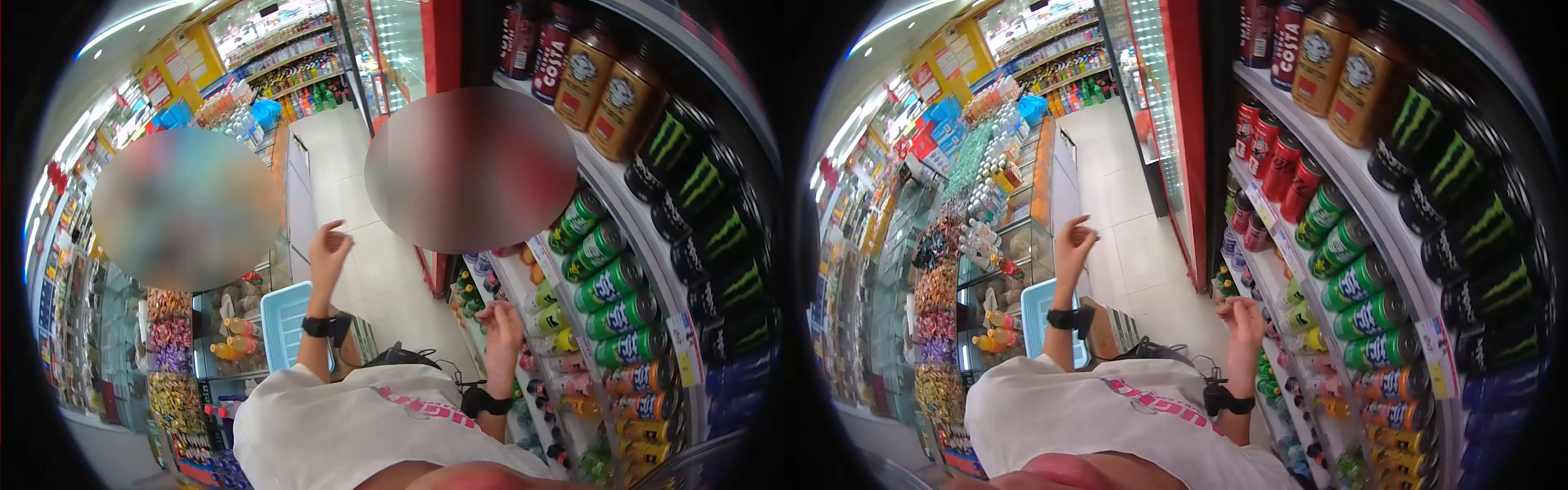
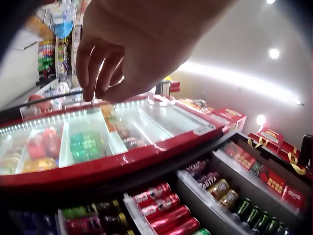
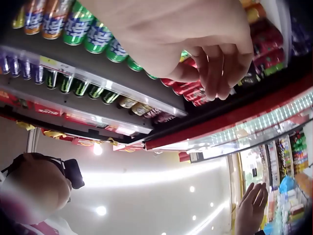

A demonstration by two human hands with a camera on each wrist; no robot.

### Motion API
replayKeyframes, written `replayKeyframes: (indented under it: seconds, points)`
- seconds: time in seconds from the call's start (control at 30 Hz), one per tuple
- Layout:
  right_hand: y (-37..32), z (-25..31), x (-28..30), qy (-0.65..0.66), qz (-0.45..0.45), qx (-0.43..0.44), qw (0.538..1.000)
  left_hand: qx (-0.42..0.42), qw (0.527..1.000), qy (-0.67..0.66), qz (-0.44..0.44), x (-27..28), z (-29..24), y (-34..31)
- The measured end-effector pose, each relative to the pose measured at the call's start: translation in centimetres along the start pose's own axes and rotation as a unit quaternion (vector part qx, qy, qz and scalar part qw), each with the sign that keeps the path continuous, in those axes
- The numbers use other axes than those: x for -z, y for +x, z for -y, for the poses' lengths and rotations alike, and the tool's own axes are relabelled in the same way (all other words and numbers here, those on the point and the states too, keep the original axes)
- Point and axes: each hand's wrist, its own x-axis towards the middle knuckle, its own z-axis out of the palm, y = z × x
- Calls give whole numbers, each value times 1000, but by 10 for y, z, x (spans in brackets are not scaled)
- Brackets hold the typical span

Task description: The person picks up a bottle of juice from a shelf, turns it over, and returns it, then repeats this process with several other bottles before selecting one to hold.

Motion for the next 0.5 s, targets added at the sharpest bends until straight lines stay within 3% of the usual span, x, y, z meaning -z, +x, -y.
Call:
replayKeyframes:
  seconds: [0.13,0.23,0.27,0.3,0.5]
  points:
    - [-24,25,19,-35,-61,62,996,3,972,-50,229,-75,-13,6]
    - [-39,18,40,-59,-135,80,986,-36,876,-57,477,-126,-35,-3]
    - [-45,13,48,-60,-150,80,984,-69,849,-49,522,-137,-31,-10]
    - [-50,7,54,-54,-162,94,981,-50,811,-57,581,-149,-46,-17]
    - [-94,-19,49,-49,-293,199,934,-80,627,-66,772,-208,-51,-62]
